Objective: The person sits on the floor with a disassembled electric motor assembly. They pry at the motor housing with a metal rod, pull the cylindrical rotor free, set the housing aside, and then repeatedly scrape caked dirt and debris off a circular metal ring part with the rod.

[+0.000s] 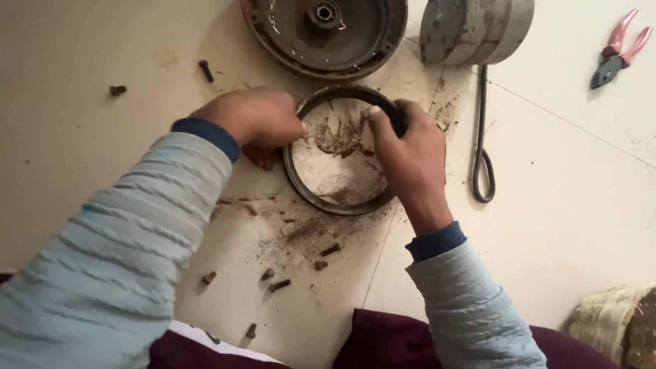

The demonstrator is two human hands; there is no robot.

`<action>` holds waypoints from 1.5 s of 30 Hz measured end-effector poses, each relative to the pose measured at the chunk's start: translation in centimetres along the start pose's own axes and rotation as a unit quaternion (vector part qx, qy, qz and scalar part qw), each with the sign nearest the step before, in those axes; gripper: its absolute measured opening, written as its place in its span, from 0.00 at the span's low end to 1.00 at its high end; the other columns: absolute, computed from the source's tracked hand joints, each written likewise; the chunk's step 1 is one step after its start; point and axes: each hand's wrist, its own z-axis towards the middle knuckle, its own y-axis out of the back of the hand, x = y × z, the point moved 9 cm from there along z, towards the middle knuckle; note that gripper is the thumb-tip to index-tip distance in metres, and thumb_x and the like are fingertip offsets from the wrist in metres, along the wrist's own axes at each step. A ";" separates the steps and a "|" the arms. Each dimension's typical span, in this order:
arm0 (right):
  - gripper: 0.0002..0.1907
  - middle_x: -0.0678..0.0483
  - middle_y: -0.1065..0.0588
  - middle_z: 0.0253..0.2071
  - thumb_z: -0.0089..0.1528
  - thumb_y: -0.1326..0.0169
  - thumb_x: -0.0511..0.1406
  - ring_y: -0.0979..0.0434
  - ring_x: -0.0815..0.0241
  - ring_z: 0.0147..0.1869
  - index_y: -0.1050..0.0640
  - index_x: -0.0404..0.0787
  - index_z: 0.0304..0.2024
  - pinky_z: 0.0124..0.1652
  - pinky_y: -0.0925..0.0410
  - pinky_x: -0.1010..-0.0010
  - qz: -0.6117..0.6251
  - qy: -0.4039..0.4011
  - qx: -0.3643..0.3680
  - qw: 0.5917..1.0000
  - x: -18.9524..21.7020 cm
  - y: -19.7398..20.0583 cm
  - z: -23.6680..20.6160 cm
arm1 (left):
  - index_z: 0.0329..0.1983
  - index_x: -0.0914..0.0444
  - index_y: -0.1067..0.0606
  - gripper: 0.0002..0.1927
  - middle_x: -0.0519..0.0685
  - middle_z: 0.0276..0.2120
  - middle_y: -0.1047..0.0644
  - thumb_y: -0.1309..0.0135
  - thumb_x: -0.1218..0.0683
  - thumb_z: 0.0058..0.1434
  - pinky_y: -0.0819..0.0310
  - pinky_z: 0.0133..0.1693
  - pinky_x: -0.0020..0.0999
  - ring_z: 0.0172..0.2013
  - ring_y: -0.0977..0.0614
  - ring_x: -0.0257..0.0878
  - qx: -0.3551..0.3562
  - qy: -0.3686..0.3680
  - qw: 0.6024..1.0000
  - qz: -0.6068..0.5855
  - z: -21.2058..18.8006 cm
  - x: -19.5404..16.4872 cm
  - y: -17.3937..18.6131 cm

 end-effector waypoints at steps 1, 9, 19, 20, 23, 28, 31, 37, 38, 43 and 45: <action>0.24 0.43 0.18 0.39 0.64 0.44 0.45 0.16 0.56 0.42 0.20 0.31 0.52 0.45 0.26 0.66 0.003 0.018 -0.006 1.000 0.2 0.1 0.1 | 0.40 0.73 0.20 0.20 0.57 0.33 0.15 0.56 0.53 0.69 0.16 0.34 0.40 0.29 0.13 0.46 0.001 0.000 1.000 -0.013 0.1 0.1 0.0; 0.15 0.45 0.17 0.41 0.67 0.48 0.37 0.14 0.58 0.42 0.17 0.35 0.48 0.47 0.22 0.66 0.000 0.057 -0.015 0.998 -0.6 4.8 1.9 | 0.43 0.75 0.22 0.24 0.60 0.35 0.15 0.58 0.48 0.72 0.16 0.35 0.42 0.31 0.12 0.49 -0.015 0.006 0.999 -0.030 1.5 0.9 0.3; 0.25 0.38 0.20 0.39 0.56 0.33 0.44 0.17 0.43 0.42 0.21 0.32 0.46 0.45 0.27 0.58 -0.228 -0.077 -0.067 0.968 -9.7 9.5 3.1 | 0.46 0.75 0.23 0.26 0.65 0.38 0.15 0.59 0.47 0.71 0.15 0.37 0.45 0.33 0.12 0.53 0.018 -0.015 0.993 -0.117 3.8 1.5 -0.4; 0.27 0.40 0.19 0.39 0.55 0.33 0.45 0.16 0.45 0.42 0.23 0.32 0.48 0.47 0.27 0.59 -0.198 -0.130 -0.025 0.971 -11.6 8.5 3.1 | 0.47 0.76 0.24 0.25 0.65 0.40 0.16 0.58 0.47 0.71 0.15 0.40 0.47 0.36 0.12 0.54 0.011 -0.005 0.992 -0.125 4.0 1.8 -0.4; 0.17 0.40 0.18 0.40 0.58 0.39 0.40 0.17 0.43 0.44 0.18 0.33 0.43 0.49 0.27 0.56 -0.215 -0.118 -0.059 0.968 -13.1 7.9 3.4 | 0.52 0.70 0.23 0.24 0.65 0.50 0.20 0.54 0.45 0.69 0.23 0.51 0.51 0.48 0.18 0.59 -0.094 -0.044 0.995 0.013 4.1 1.2 1.3; 0.14 0.37 0.19 0.37 0.64 0.44 0.38 0.18 0.42 0.42 0.18 0.31 0.42 0.49 0.28 0.55 -0.245 -0.137 -0.054 0.958 -12.9 8.6 3.4 | 0.56 0.65 0.23 0.26 0.62 0.56 0.23 0.54 0.42 0.68 0.29 0.60 0.52 0.58 0.22 0.60 -0.144 -0.047 0.986 0.063 3.4 0.4 1.8; 0.15 0.42 0.21 0.33 0.66 0.49 0.37 0.19 0.50 0.35 0.22 0.27 0.42 0.38 0.26 0.60 -0.060 -0.198 -0.045 0.977 -12.0 10.1 2.8 | 0.56 0.63 0.22 0.24 0.62 0.56 0.23 0.54 0.42 0.68 0.29 0.59 0.52 0.58 0.22 0.60 -0.155 -0.031 0.985 0.067 2.3 -0.2 1.7; 0.14 0.54 0.27 0.27 0.67 0.52 0.36 0.26 0.64 0.26 0.25 0.28 0.43 0.26 0.31 0.74 0.187 -0.141 0.012 0.972 -7.0 9.6 1.9 | 0.50 0.63 0.20 0.27 0.61 0.48 0.19 0.57 0.39 0.71 0.24 0.53 0.54 0.49 0.18 0.58 -0.151 -0.013 0.978 0.145 -2.9 -1.6 2.9; 0.14 0.55 0.27 0.26 0.66 0.52 0.36 0.26 0.65 0.26 0.25 0.28 0.43 0.25 0.32 0.74 0.186 -0.141 0.010 0.972 -6.6 9.7 1.7 | 0.47 0.66 0.18 0.30 0.62 0.43 0.17 0.60 0.37 0.73 0.23 0.51 0.54 0.45 0.15 0.56 -0.117 -0.034 0.977 0.174 -4.2 -1.8 3.1; 0.15 0.53 0.29 0.24 0.66 0.54 0.36 0.32 0.65 0.23 0.25 0.26 0.41 0.22 0.39 0.72 0.158 -0.155 0.023 0.975 -5.9 10.8 1.4 | 0.43 0.69 0.19 0.30 0.65 0.38 0.18 0.57 0.38 0.71 0.24 0.49 0.56 0.40 0.17 0.59 -0.198 -0.197 0.946 0.164 -15.5 0.0 5.1; 0.15 0.53 0.30 0.23 0.65 0.54 0.36 0.34 0.64 0.21 0.24 0.27 0.41 0.21 0.41 0.72 0.138 -0.168 0.042 0.975 -5.8 11.0 1.2 | 0.43 0.69 0.19 0.29 0.65 0.39 0.18 0.56 0.39 0.71 0.25 0.49 0.56 0.41 0.18 0.58 -0.210 -0.155 0.952 0.160 -15.4 0.7 4.5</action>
